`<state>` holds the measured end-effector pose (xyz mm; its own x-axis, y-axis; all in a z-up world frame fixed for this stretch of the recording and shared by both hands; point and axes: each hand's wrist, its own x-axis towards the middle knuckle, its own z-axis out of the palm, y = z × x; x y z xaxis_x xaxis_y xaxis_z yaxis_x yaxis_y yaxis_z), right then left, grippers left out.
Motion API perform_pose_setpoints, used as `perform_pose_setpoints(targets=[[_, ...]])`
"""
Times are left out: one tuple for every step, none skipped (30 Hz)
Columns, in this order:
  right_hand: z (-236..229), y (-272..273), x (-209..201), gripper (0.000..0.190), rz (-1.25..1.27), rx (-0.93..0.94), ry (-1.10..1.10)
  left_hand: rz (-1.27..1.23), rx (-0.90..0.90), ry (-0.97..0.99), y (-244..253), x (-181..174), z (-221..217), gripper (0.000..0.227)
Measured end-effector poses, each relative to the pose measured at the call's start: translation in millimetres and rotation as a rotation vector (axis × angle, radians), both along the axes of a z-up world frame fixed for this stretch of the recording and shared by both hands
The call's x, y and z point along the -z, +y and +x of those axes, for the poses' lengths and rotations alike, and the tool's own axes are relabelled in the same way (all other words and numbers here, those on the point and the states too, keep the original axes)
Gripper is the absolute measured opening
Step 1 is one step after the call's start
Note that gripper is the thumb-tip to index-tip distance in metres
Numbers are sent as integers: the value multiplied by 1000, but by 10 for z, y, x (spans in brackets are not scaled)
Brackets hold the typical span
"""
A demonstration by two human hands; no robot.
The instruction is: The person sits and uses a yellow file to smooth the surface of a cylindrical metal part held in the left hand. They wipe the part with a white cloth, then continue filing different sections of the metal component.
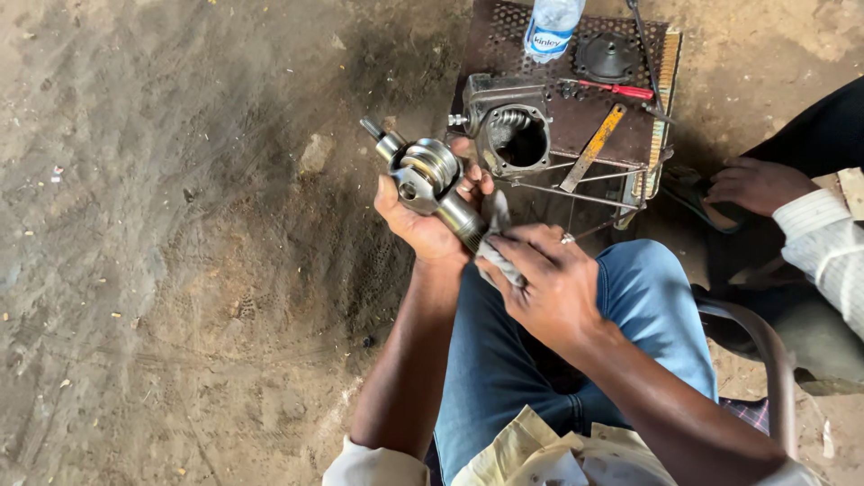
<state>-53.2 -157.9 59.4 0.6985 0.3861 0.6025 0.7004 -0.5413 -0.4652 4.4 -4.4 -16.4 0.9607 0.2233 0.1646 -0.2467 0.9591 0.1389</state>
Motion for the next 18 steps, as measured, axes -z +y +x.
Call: perform_pose_setpoints(targets=[[-4, -9, -6, 27, -13, 4, 8, -8, -36, 24, -11, 9, -3, 87], [0, -3, -11, 26, -26, 8, 15, -15, -72, 48, -13, 17, -14, 84], [-1, -12, -21, 26, -42, 19, 25, -20, -64, 71, -30, 28, -33, 83], [2, 4, -24, 25, -26, 20, 22, -24, -57, 94, -39, 37, -61, 82], [52, 56, -23, 25, -2, 32, 4, -20, -38, 102, -36, 23, -12, 82], [93, 95, -26, 25, 21, 45, -14, 53, -18, 71, -31, 13, 18, 86], [112, 124, -24, 25, 12, 57, -1, 122, -6, 37, -19, 20, 10, 90], [109, 145, -21, 26, 3, 70, 13, 191, 4, 3, -12, 32, -4, 94], [112, 157, -25, 26, -6, 74, 26, 134, 6, 40, -2, 38, -9, 93], [96, 149, -34, 25, -25, 60, 14, 77, 9, 77, 7, 42, -19, 91], [73, 122, -41, 25, -45, 49, 4, 20, 15, 115, 5, 51, -17, 90], [51, 98, -51, 24, -66, 38, -5, 11, -7, 103, 7, 54, -14, 86], [22, 80, -69, 23, -48, 38, 8, 0, -28, 93, 8, 44, -13, 83], [10, 77, -84, 23, -30, 38, 22, -12, -49, 82, 14, 29, -3, 80], [10, 65, -92, 22, -15, 33, 37, 3, -51, 88, 10, 22, 1, 82], [27, 71, -89, 22, -9, 38, 26, 18, -53, 94, 5, 20, 9, 84], [46, 93, -78, 22, -5, 46, 17, 32, -53, 102, -7, 23, 2, 87], [66, 109, -64, 21, -1, 53, 9, 42, -67, 108, -30, 32, -10, 83]])
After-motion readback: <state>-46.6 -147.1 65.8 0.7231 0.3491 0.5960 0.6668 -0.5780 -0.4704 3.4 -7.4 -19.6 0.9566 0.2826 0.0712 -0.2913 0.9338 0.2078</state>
